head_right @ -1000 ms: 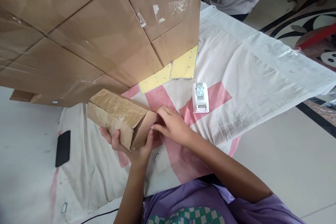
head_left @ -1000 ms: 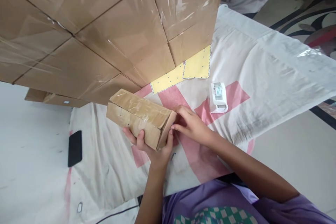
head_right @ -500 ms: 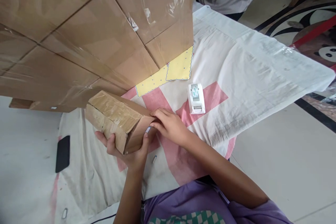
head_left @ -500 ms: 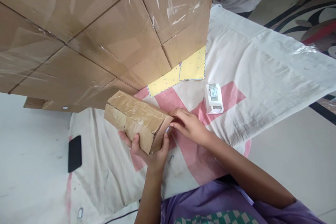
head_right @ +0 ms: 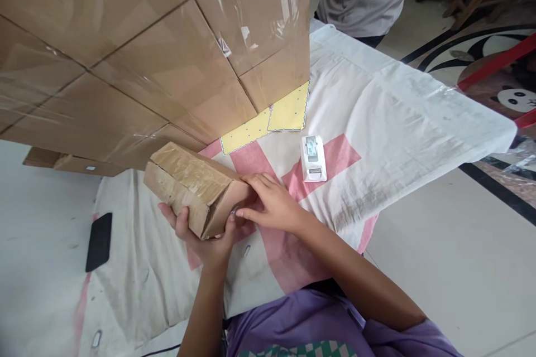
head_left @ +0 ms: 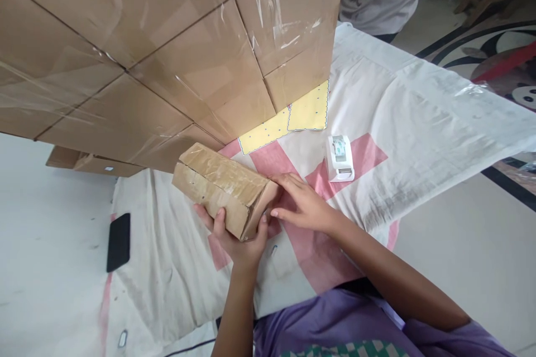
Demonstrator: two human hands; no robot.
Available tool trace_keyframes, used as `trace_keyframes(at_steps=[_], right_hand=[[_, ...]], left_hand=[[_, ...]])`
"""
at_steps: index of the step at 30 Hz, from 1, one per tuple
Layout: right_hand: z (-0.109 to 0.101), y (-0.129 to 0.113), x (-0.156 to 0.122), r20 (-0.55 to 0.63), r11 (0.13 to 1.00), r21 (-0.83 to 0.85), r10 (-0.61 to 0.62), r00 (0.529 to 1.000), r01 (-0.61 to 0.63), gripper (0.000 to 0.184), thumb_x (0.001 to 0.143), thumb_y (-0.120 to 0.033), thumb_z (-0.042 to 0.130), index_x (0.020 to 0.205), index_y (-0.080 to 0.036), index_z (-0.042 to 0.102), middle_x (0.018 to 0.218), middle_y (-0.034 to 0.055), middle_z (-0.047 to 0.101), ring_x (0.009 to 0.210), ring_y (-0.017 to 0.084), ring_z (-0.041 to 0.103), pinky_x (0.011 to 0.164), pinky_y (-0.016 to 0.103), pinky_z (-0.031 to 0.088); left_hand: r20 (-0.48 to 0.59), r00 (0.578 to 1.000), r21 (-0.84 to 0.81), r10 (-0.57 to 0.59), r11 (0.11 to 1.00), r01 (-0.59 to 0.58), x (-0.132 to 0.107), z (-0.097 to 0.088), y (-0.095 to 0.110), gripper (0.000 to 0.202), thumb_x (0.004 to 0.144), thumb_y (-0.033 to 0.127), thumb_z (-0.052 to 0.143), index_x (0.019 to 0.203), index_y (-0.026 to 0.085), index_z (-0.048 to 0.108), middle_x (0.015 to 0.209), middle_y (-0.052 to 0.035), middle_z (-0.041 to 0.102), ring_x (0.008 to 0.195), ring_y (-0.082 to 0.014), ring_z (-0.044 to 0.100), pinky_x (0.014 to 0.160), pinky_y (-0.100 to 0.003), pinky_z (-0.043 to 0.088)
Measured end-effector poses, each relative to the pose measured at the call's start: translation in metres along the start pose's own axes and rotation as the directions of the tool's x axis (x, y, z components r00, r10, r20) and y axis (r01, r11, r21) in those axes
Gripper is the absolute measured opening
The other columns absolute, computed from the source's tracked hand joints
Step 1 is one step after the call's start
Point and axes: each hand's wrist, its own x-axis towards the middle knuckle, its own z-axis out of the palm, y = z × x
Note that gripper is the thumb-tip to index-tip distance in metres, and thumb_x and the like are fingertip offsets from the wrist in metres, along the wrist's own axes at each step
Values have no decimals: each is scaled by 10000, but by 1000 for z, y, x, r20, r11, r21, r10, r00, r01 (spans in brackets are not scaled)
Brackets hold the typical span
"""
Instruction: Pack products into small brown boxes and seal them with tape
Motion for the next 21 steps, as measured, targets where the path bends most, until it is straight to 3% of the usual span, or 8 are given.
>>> trace_keyframes(at_steps=[7,10,14,21], right_hand=[[11,2,4,-101,995,11,100,990,-99,409,870,-419,737,1163,-228,525,1133,95,638,1098,302,583,929,476,499],[17,4,5,-115,991,82,115,987,-106,463,877,-428,730,1228,-234,499,1232,110,621,1175,309,575,949,472,507],[20,1,6,-64,981,123,160,985,-152,507,925,-399,675,1343,-246,432,1340,115,602,1237,310,588,973,476,519],[19,0,9,-60,981,92,175,983,-170,452,939,-399,659,1315,-254,454,1300,111,628,1196,310,615,963,480,530]], left_hand=[[-18,1000,-34,-17,999,16,1,3,5,935,681,257,862,1446,238,326,1666,-237,157,1564,-375,111,1227,-669,143],[-6,998,-5,-55,998,55,-1,2,2,924,685,238,856,1446,234,332,1662,-238,187,1563,-369,115,1226,-648,198],[-8,1000,69,3,998,-2,3,-1,-6,912,668,281,857,1428,216,357,1649,-249,233,1538,-394,209,1179,-631,330],[47,999,32,26,999,-28,7,-6,-13,863,691,265,814,1427,235,364,1670,-220,193,1547,-393,167,1188,-636,310]])
